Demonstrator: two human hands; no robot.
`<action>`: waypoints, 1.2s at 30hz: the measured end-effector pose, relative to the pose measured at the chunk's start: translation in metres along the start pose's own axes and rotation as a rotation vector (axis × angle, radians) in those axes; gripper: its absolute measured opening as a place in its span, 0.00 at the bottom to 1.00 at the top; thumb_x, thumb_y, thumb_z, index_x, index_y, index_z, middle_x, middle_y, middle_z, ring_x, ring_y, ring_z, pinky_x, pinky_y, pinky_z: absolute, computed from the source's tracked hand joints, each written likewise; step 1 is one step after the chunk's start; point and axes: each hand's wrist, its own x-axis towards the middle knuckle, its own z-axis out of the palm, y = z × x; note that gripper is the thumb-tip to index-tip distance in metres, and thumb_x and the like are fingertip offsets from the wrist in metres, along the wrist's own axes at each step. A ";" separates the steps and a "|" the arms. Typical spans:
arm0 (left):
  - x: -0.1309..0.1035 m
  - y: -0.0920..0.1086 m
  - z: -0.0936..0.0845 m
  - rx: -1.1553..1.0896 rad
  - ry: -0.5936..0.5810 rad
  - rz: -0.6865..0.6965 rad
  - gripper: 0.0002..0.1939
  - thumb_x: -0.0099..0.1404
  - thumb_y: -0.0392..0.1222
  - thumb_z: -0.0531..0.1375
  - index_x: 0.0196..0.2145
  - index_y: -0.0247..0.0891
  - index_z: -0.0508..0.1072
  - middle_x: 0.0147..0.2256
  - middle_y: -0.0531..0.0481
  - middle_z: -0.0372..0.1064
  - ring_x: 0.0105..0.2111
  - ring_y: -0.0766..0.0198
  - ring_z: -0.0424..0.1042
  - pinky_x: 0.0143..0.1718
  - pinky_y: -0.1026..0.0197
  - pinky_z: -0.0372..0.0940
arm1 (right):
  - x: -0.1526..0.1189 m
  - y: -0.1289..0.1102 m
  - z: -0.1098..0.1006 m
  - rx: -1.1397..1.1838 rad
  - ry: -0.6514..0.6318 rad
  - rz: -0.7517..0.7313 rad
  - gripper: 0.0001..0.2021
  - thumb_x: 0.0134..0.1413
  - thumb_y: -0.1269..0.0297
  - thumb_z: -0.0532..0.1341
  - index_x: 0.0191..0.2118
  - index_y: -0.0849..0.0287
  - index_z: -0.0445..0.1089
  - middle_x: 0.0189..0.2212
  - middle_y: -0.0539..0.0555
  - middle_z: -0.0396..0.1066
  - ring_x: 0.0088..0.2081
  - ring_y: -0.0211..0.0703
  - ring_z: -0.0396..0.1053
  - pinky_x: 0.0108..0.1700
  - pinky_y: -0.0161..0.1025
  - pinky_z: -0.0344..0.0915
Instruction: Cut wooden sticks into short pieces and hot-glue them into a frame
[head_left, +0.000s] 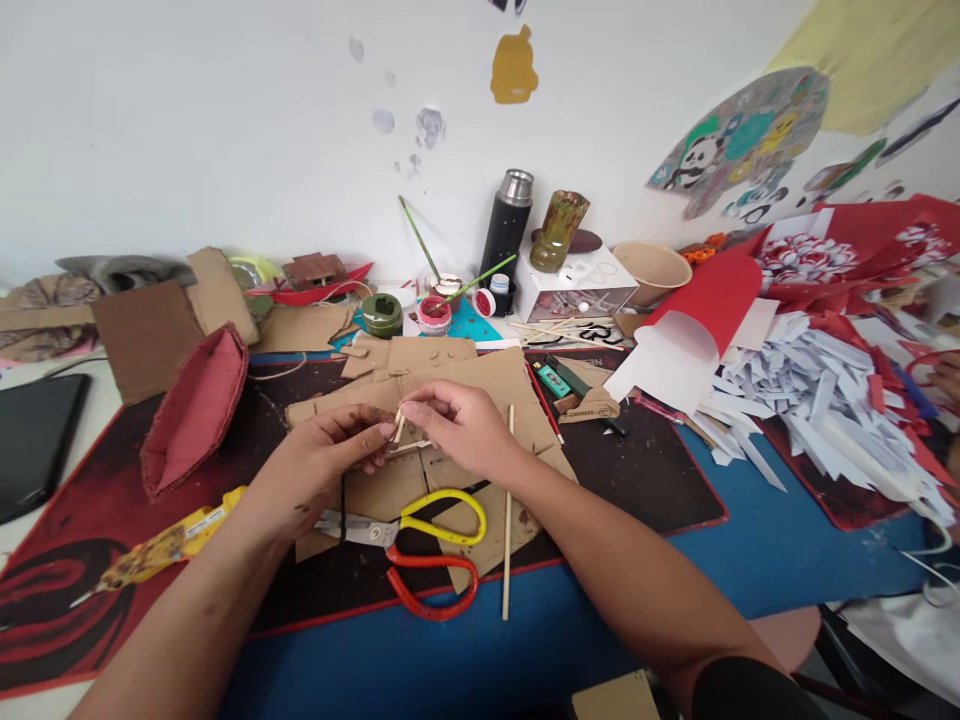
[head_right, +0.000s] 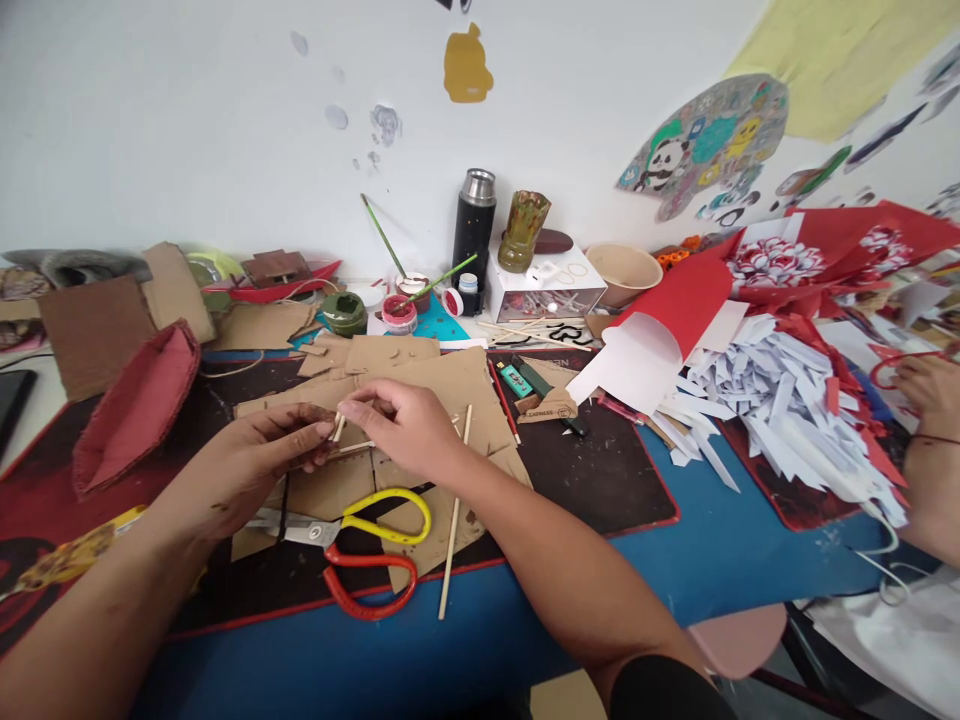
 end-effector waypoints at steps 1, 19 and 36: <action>0.000 -0.001 0.000 0.013 0.000 0.002 0.23 0.44 0.59 0.79 0.27 0.38 0.82 0.24 0.48 0.74 0.25 0.63 0.67 0.26 0.62 0.63 | 0.000 0.000 0.000 -0.044 0.005 0.000 0.17 0.67 0.49 0.66 0.45 0.60 0.80 0.27 0.48 0.70 0.27 0.37 0.63 0.30 0.35 0.58; -0.009 -0.008 0.010 0.472 0.206 0.246 0.16 0.58 0.58 0.70 0.38 0.45 0.83 0.33 0.49 0.82 0.34 0.52 0.76 0.37 0.57 0.67 | 0.001 0.001 0.006 0.138 0.096 0.043 0.20 0.61 0.43 0.69 0.38 0.58 0.74 0.21 0.45 0.65 0.23 0.36 0.60 0.25 0.34 0.56; -0.013 -0.009 0.011 0.532 0.210 0.233 0.18 0.64 0.61 0.65 0.35 0.45 0.83 0.30 0.48 0.83 0.29 0.52 0.80 0.32 0.59 0.67 | 0.000 0.007 0.010 0.190 0.121 0.012 0.17 0.62 0.47 0.69 0.37 0.57 0.73 0.20 0.44 0.63 0.21 0.35 0.56 0.23 0.34 0.52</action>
